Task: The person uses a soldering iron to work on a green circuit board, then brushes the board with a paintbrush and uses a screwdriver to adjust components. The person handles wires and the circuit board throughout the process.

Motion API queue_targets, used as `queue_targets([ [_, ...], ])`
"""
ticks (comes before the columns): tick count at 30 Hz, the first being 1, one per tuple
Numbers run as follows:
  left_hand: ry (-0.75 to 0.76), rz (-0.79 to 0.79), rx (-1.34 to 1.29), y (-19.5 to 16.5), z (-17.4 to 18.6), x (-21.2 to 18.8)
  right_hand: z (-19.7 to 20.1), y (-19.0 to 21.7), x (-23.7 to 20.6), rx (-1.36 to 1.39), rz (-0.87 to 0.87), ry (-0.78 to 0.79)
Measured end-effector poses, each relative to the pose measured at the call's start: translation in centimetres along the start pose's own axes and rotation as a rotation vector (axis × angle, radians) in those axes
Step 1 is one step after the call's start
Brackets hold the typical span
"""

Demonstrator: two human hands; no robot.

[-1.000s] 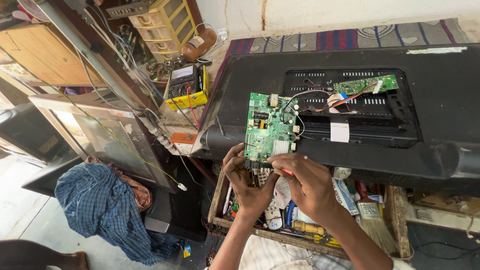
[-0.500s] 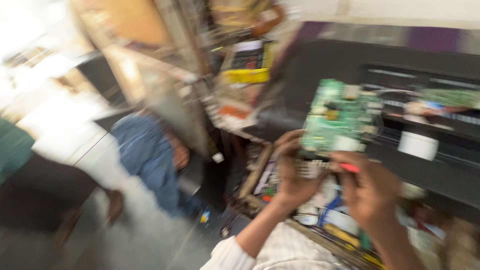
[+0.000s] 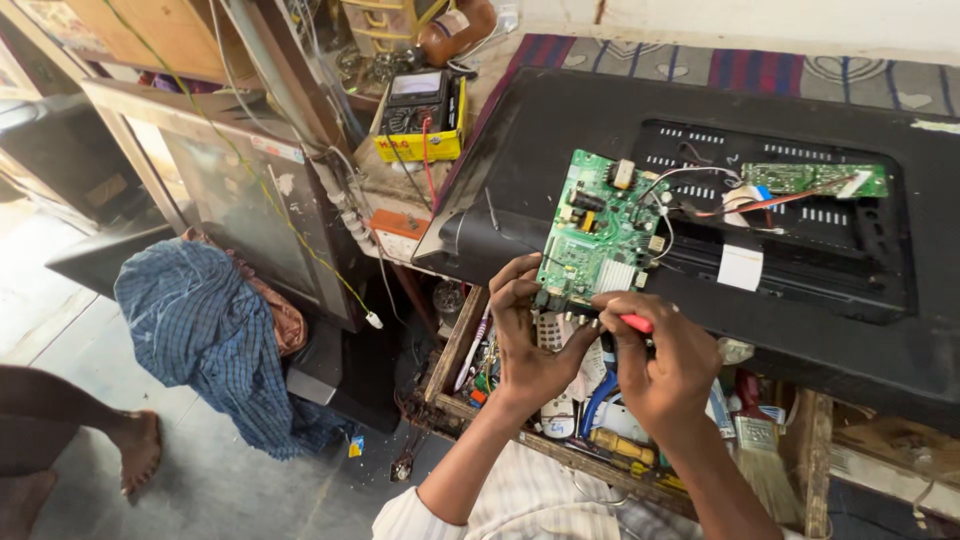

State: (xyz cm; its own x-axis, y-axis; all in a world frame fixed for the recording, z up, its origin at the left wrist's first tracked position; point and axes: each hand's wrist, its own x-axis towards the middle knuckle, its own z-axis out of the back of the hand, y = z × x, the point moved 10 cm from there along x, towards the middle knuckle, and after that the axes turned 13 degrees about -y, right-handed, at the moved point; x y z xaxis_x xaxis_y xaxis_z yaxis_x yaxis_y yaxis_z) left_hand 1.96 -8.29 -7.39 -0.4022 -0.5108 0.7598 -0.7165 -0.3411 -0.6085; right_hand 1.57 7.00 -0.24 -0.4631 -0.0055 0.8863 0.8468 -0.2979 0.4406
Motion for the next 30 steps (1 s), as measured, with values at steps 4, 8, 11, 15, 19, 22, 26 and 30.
queue_targets([
  [4,-0.004,0.008,-0.02,-0.1,-0.2,-0.3,0.3,-0.4,0.2,0.067,-0.079,-0.002],
  [8,-0.009,0.025,-0.032,-0.1,-0.5,-0.3,0.3,-0.3,1.1,0.073,-0.088,0.042],
  [11,-0.022,0.014,-0.016,-0.2,-0.5,-0.3,0.4,-0.9,1.5,0.087,-0.139,0.044],
  [15,-0.015,-0.007,0.014,-0.5,-0.6,-0.2,0.7,-1.1,1.5,0.106,-0.167,0.027],
  [19,-0.015,0.033,-0.012,-0.3,-0.7,-0.2,0.6,-0.8,1.5,0.098,-0.141,0.039],
  [22,-0.021,0.017,-0.017,-0.5,-0.8,-0.1,0.7,-0.2,1.9,0.057,-0.072,0.046],
  [26,-0.022,0.018,0.024,-0.7,-0.8,-0.3,0.5,-0.3,2.0,0.027,-0.079,0.07],
  [30,-0.014,0.053,-0.025,-0.5,-1.1,-0.4,1.3,-0.6,2.1,0.122,-0.137,-0.024],
])
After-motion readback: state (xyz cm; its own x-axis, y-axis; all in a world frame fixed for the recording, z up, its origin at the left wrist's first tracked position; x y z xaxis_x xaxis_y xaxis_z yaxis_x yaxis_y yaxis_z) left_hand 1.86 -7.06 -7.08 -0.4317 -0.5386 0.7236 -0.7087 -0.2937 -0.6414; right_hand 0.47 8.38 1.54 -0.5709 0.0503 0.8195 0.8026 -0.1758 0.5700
